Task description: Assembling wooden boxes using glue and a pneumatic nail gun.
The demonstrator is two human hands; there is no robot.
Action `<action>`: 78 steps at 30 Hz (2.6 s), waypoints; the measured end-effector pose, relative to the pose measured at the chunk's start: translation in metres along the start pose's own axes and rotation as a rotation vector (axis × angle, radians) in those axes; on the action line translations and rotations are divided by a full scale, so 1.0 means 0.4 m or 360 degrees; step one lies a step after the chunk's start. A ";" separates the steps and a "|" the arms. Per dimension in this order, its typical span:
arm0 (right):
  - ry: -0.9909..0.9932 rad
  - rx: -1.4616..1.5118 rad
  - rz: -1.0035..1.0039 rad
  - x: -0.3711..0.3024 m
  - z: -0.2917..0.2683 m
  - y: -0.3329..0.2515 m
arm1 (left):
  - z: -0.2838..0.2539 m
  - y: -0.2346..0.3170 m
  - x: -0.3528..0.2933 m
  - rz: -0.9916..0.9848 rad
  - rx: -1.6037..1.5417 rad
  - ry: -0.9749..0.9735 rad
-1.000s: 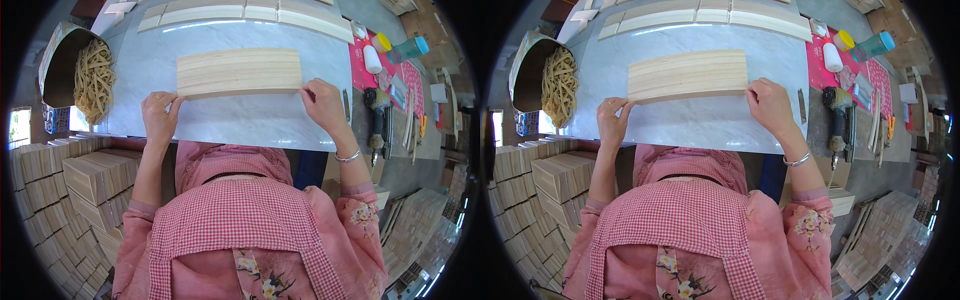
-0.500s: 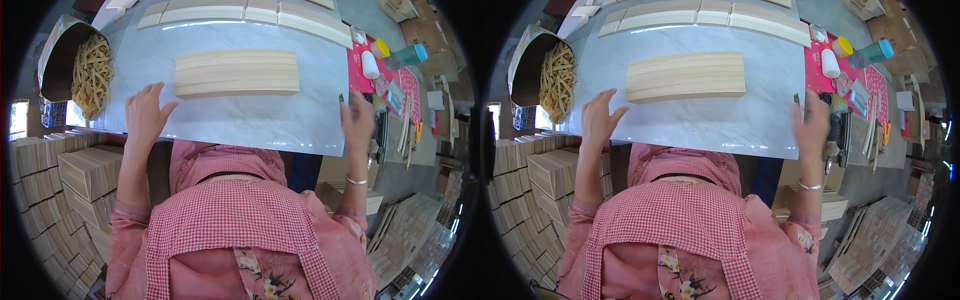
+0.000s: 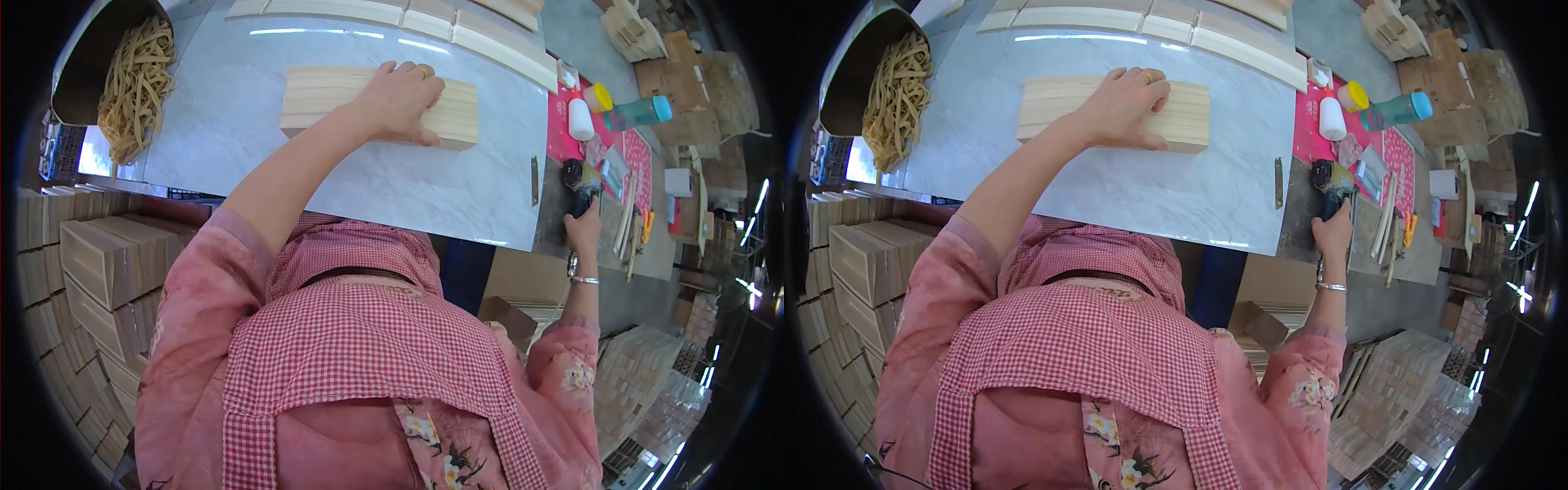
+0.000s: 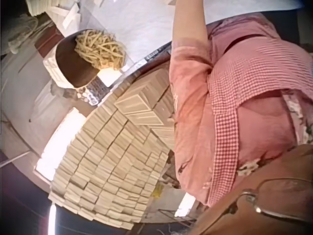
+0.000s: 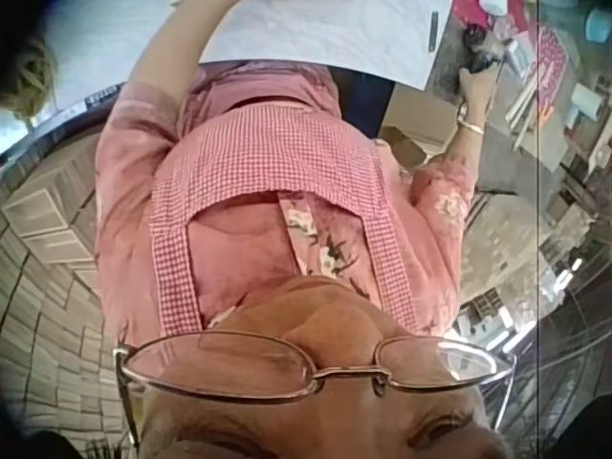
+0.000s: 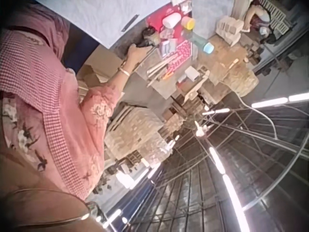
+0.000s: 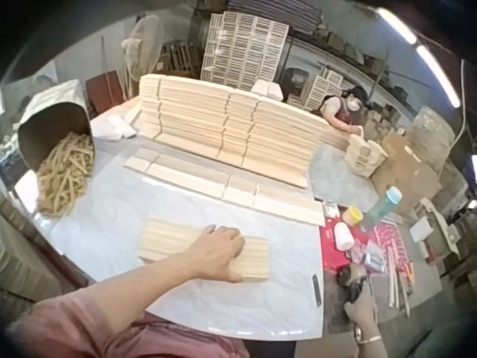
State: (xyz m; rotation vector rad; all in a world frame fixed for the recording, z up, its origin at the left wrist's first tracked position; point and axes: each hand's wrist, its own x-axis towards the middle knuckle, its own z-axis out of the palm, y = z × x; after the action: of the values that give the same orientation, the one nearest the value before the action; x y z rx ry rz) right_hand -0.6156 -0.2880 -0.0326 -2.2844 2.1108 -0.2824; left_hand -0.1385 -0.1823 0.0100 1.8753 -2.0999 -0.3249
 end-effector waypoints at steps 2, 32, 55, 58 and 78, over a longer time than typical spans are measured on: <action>-0.0199 -0.0014 0.0165 0.045 -0.019 0.002 | 0.017 -0.001 0.002 0.0045 -0.0016 0.0106; -0.0821 0.0781 -0.0073 -0.117 -0.357 -0.597 | 0.062 -0.014 -0.005 0.0062 -0.0044 0.0416; -0.0682 0.0736 -0.0137 -0.155 -0.394 -0.626 | -0.107 -0.214 -0.241 -0.0077 0.0343 0.0236; -0.0731 0.0692 -0.0095 -0.164 -0.398 -0.637 | -0.108 -0.231 -0.272 -0.0129 0.0290 0.0199; -0.0884 0.0797 -0.0097 -0.152 -0.349 -0.694 | -0.010 -0.105 -0.233 -0.0230 0.0018 0.0553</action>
State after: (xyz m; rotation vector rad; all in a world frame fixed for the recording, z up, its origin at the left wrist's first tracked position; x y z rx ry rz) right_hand -0.3660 -0.1888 0.1350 -1.8566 1.4954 -0.1321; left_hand -0.0892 -0.0945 -0.0087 1.9329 -1.7466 -0.0142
